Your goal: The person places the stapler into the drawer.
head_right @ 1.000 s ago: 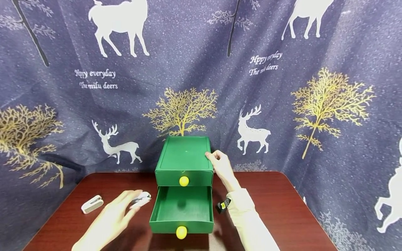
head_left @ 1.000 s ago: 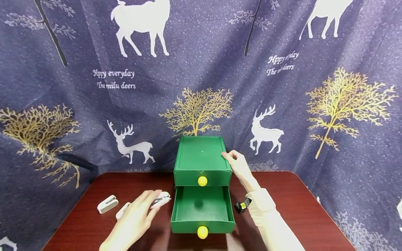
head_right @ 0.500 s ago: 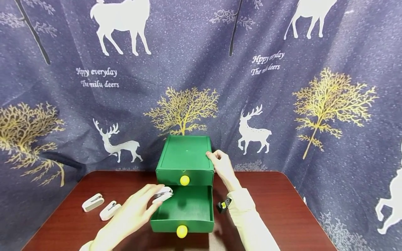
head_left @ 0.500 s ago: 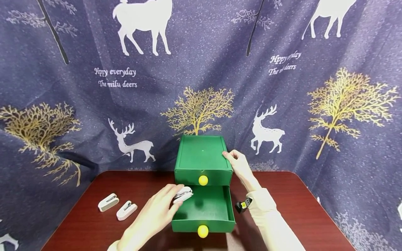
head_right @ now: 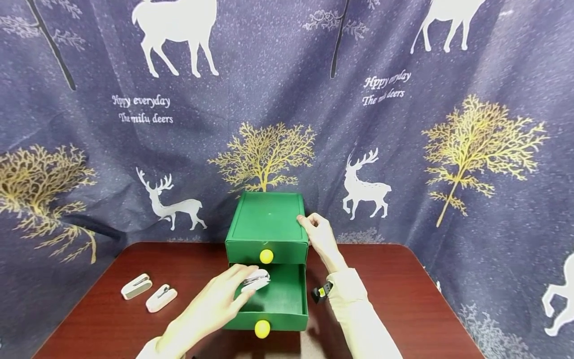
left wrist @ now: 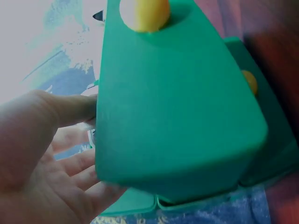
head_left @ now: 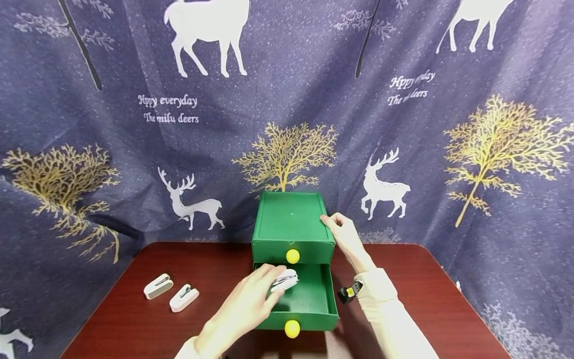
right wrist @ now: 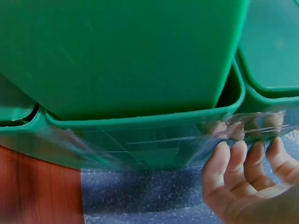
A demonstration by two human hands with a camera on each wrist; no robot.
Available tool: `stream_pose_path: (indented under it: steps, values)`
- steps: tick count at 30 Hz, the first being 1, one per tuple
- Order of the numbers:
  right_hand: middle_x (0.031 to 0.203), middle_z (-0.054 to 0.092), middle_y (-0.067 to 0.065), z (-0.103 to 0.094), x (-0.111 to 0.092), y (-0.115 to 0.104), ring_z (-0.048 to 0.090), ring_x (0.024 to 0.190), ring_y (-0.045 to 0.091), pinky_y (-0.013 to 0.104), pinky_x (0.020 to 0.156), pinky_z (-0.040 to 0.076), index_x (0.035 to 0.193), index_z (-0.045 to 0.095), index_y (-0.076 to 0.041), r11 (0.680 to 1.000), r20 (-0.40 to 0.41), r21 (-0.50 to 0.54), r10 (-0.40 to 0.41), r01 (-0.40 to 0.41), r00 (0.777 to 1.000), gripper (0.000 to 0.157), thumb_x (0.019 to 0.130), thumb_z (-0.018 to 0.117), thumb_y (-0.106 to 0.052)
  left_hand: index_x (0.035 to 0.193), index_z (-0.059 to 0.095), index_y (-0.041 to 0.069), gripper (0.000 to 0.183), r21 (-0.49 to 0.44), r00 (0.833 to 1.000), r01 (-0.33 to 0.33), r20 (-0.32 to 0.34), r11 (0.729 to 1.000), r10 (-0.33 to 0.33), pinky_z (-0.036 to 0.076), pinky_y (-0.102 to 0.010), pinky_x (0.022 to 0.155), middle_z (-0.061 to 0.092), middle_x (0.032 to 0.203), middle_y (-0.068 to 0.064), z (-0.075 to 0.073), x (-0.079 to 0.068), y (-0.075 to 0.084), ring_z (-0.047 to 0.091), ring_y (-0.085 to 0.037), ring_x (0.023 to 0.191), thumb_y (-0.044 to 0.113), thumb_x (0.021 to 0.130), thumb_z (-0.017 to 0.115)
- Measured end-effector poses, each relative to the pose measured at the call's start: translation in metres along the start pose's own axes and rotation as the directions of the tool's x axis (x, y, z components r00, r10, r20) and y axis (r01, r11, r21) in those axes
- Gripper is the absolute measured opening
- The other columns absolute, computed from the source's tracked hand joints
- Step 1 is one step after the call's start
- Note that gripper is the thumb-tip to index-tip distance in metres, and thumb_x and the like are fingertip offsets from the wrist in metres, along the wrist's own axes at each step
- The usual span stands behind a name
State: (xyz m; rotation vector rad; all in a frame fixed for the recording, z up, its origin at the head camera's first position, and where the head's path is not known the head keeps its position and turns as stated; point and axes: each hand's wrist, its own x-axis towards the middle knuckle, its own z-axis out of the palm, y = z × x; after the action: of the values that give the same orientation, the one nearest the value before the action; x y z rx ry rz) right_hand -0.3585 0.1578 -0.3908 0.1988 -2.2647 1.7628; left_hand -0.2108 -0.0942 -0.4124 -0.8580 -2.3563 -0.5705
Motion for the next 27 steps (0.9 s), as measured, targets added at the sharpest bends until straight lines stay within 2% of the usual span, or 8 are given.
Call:
stream_pose_path:
  steps: [7,15,23,27]
  values:
    - [0.065,0.049,-0.004,0.001,0.001,-0.002,0.047,0.066,0.014,0.027,0.062,0.04,0.074,0.055,-0.01,1.0,0.014,0.019,-0.008,0.008,1.0,0.035,0.093,0.067,-0.037,0.124,0.062,0.012,0.039,-0.021,0.999,0.027,0.037,0.999,-0.026,0.052,-0.032,0.08,0.06,0.109,0.004,0.01,0.006,0.012,0.061,-0.013,0.091,0.02,0.088,0.073]
    - [0.063,0.048,-0.004,0.002,0.001,-0.003,0.047,0.064,0.013,0.025,0.06,0.039,0.073,0.055,-0.009,0.999,0.036,0.023,-0.024,0.023,0.999,0.035,0.093,0.067,-0.035,0.121,0.062,0.013,0.032,-0.069,0.992,0.084,0.097,0.994,-0.077,0.052,-0.029,0.075,0.06,0.103,0.004,0.022,0.013,0.029,0.06,-0.012,0.085,0.019,0.091,0.07]
    - [0.063,0.048,-0.005,0.001,0.001,-0.005,0.047,0.065,0.013,0.026,0.062,0.039,0.074,0.056,-0.01,1.0,0.037,-0.013,-0.025,0.025,0.999,0.035,0.093,0.067,-0.036,0.117,0.065,0.013,0.03,-0.101,0.976,0.179,0.141,0.979,-0.164,0.05,-0.025,0.067,0.061,0.099,0.002,0.032,0.026,0.043,0.059,-0.011,0.076,0.019,0.088,0.072]
    - [0.063,0.048,-0.004,-0.003,0.0,-0.003,0.046,0.064,0.013,0.026,0.061,0.039,0.074,0.056,-0.01,1.0,0.025,-0.026,-0.013,0.014,1.0,0.034,0.093,0.067,-0.037,0.11,0.066,0.013,0.027,-0.077,0.969,0.214,0.145,0.974,-0.201,0.048,-0.025,0.061,0.06,0.091,0.002,0.037,0.036,0.05,0.056,-0.011,0.069,0.018,0.084,0.074]
